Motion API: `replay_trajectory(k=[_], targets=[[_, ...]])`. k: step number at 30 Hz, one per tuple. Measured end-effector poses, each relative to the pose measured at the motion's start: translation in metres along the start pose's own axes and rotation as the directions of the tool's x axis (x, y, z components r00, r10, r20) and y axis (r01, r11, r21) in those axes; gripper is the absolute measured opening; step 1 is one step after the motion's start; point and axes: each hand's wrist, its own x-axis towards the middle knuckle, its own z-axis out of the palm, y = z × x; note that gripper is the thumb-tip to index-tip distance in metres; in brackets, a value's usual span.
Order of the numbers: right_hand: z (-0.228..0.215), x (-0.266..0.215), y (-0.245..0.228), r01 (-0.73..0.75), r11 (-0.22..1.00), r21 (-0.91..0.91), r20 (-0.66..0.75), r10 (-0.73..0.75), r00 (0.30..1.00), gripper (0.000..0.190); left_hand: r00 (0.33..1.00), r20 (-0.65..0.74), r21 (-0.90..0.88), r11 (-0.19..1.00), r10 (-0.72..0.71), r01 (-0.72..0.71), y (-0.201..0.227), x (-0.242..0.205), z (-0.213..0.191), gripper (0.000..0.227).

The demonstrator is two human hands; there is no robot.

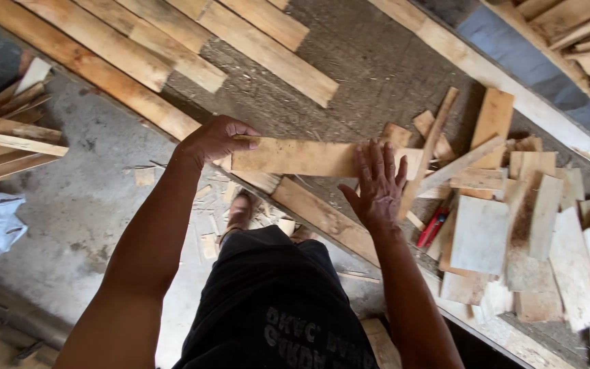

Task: Selecting, measuring, cutting, and arranging thin wood strips onto a flat surface to create a tiled pattern.

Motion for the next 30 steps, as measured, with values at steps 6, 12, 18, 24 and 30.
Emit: replay_trajectory(k=[6, 12, 18, 24, 30], targets=[[0.014, 0.01, -0.053, 0.114, 0.975, 0.189, 0.112, -0.137, 0.984, 0.083, 0.99, 0.144, 0.025, 1.0, -0.01, 0.006, -0.045, -0.02, -0.082, 0.036], [0.025, 0.016, -0.107, 0.089, 0.97, 0.227, 0.072, -0.108, 0.992, 0.075, 0.989, 0.149, 0.07, 0.998, -0.018, 0.008, -0.043, -0.031, -0.118, 0.036], [0.047, 0.02, -0.126, -0.042, 0.981, 0.192, 0.028, 0.038, 0.999, 0.08, 0.822, -0.567, -0.066, 0.993, 0.046, -0.102, -0.095, -0.028, -0.125, 0.026], [0.081, 0.044, -0.14, -0.121, 0.974, 0.192, 0.056, 0.112, 0.992, 0.08, 0.601, -0.648, 0.616, 0.786, 0.468, 0.052, -0.159, -0.037, -0.097, 0.043], [0.099, 0.082, -0.163, -0.15, 0.974, 0.169, 0.183, 0.119, 0.976, 0.085, 0.717, -0.5, 0.733, 0.678, 0.486, 0.051, -0.162, -0.042, -0.086, 0.069]])
